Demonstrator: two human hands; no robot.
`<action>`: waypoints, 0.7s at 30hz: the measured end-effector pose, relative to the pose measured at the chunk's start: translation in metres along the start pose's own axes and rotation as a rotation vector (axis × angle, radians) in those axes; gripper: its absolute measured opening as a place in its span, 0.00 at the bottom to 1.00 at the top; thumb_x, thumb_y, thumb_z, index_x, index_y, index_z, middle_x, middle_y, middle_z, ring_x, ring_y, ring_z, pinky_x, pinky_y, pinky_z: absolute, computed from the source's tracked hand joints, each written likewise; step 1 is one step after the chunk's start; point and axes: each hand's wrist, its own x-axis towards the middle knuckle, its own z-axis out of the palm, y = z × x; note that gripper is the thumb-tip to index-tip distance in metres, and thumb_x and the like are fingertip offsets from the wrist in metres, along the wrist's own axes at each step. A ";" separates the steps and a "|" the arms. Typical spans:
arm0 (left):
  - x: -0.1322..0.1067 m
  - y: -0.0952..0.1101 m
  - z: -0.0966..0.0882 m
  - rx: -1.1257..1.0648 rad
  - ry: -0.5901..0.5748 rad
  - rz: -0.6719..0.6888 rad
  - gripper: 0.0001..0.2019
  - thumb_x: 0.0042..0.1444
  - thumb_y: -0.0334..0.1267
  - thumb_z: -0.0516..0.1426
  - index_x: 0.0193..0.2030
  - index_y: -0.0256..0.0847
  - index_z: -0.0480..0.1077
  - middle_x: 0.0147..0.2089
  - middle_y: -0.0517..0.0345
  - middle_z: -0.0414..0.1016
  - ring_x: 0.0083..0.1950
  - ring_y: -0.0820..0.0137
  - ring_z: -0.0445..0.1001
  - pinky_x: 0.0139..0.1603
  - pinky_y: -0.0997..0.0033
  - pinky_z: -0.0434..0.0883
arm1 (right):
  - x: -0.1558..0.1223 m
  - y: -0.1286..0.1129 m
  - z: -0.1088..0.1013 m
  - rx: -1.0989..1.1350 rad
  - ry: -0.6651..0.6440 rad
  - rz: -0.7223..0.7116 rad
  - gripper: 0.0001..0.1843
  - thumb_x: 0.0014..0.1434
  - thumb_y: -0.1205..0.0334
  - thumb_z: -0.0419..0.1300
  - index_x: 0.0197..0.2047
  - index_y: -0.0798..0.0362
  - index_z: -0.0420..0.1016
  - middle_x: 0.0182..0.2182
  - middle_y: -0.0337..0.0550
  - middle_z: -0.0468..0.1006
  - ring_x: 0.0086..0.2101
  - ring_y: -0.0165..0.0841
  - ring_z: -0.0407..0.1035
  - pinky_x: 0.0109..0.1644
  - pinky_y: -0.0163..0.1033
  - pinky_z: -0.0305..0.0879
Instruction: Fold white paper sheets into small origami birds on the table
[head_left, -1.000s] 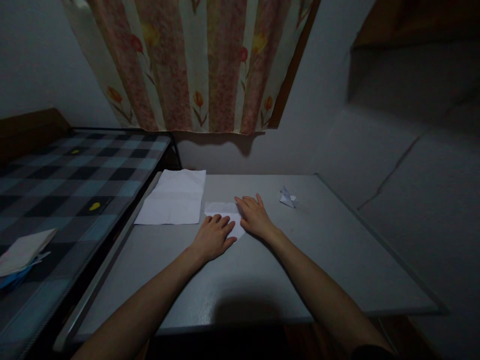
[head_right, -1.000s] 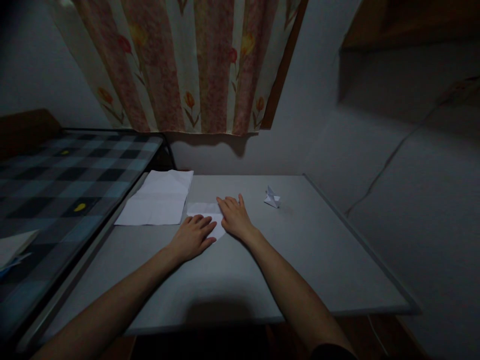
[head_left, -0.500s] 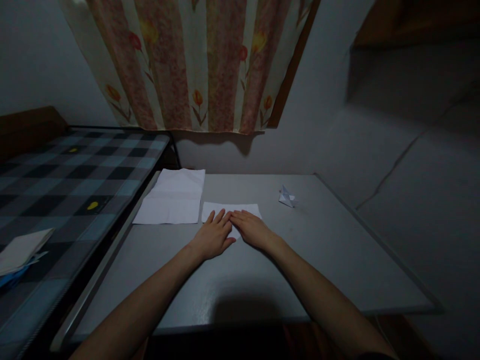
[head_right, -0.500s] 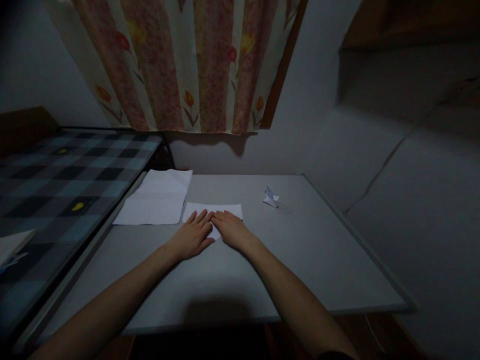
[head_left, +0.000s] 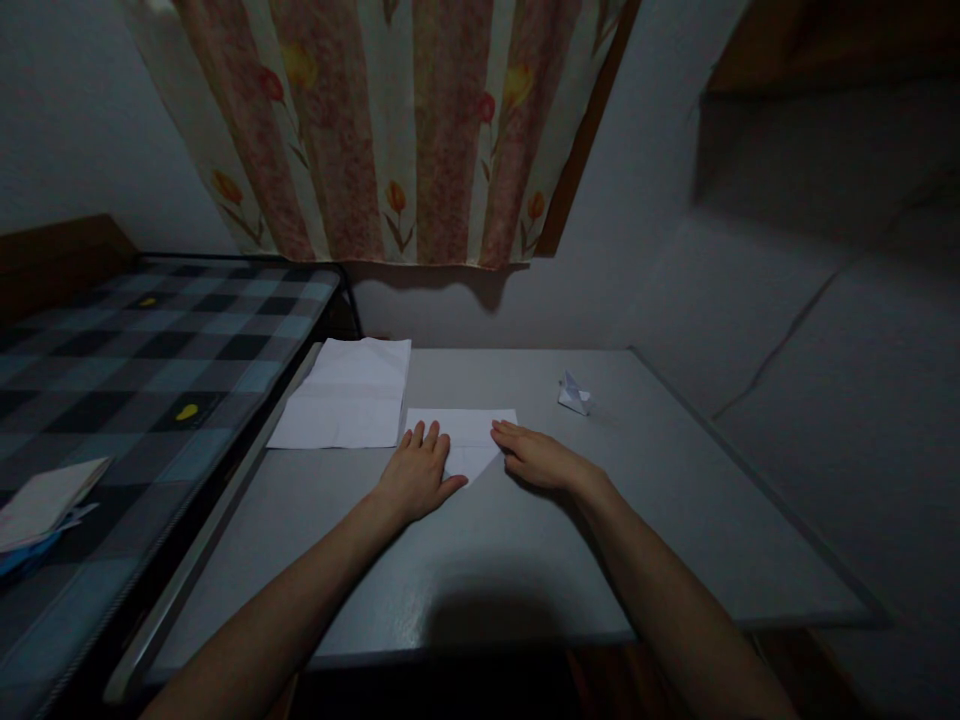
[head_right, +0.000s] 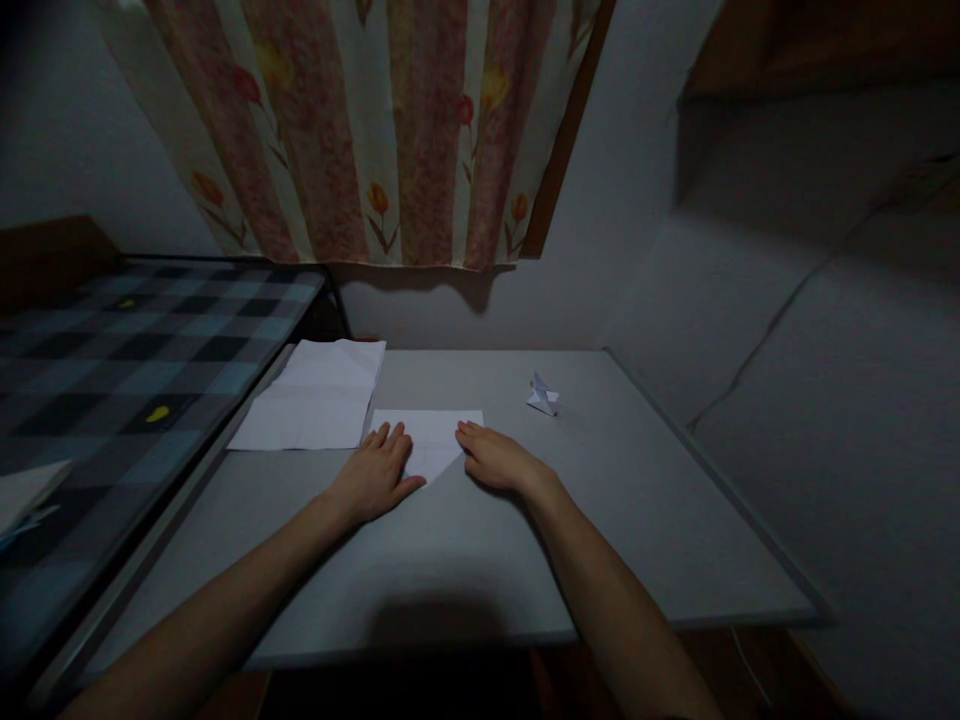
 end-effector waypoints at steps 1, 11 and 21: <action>-0.001 0.001 -0.001 0.009 0.002 -0.018 0.30 0.57 0.58 0.51 0.56 0.34 0.62 0.64 0.35 0.60 0.66 0.45 0.57 0.61 0.46 0.58 | -0.001 0.002 -0.002 -0.019 -0.001 0.020 0.29 0.55 0.70 0.50 0.61 0.61 0.65 0.62 0.55 0.62 0.61 0.40 0.57 0.64 0.46 0.56; -0.004 0.004 -0.001 0.035 0.080 -0.054 0.30 0.56 0.60 0.51 0.54 0.38 0.64 0.62 0.35 0.62 0.63 0.41 0.59 0.58 0.43 0.58 | 0.026 0.003 -0.022 -0.130 0.120 0.225 0.11 0.55 0.57 0.61 0.33 0.56 0.79 0.35 0.52 0.79 0.40 0.41 0.72 0.45 0.41 0.63; -0.004 0.001 -0.003 0.020 0.085 0.007 0.26 0.56 0.59 0.52 0.54 0.43 0.64 0.64 0.44 0.61 0.63 0.47 0.59 0.59 0.47 0.59 | 0.063 0.029 -0.021 0.227 0.010 0.184 0.38 0.37 0.65 0.73 0.54 0.55 0.69 0.44 0.47 0.76 0.40 0.35 0.70 0.42 0.36 0.64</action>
